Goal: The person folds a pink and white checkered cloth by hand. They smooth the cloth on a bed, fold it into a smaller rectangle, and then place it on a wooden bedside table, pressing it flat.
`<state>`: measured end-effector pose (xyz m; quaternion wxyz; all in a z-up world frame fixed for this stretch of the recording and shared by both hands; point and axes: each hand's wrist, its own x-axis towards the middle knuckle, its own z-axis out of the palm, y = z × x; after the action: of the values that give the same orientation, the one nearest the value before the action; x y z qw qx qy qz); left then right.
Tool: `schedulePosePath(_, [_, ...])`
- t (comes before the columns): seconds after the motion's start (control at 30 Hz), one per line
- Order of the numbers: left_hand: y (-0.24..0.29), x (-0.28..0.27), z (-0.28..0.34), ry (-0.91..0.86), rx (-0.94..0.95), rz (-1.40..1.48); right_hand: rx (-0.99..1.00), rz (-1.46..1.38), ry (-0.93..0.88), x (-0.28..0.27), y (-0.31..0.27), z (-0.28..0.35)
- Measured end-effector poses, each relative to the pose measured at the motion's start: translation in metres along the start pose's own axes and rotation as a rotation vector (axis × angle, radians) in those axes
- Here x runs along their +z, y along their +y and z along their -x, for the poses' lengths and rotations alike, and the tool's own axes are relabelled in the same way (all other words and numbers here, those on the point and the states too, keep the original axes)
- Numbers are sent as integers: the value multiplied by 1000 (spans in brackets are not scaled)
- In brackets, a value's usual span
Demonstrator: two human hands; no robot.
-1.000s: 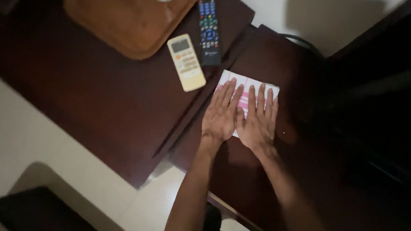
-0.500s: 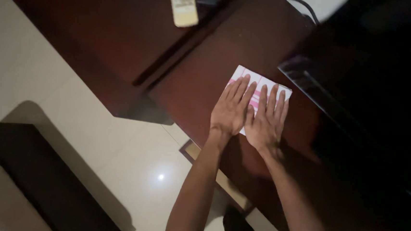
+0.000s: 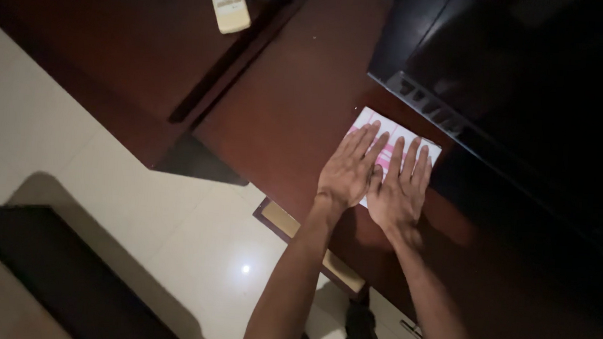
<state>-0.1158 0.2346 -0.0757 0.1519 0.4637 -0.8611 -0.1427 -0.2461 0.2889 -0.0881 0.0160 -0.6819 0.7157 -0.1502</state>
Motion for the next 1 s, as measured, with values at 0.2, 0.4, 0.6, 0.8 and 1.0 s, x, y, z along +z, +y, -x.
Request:
schedulePosePath(0.2, [-31,-23,-9,-30,-131,-81,-57,2,-67,5,-28,-44])
schedulePosePath(0.4, [-87,-50,-19,-61,-282,-134,-216,-44,-67,29,-71,-104])
schedulePosePath(0.6, [-143,-52,16,144,-529,-165,-508,-96,-133,49,-134,-142])
schedulePosePath(0.8, [-149,-64,65,307,-749,-127,-804,-141,-145,53,-183,-142])
schedulePosePath(1.0, [-122,-51,99,488,-889,-60,-1009,-241,-201,38,-190,-120])
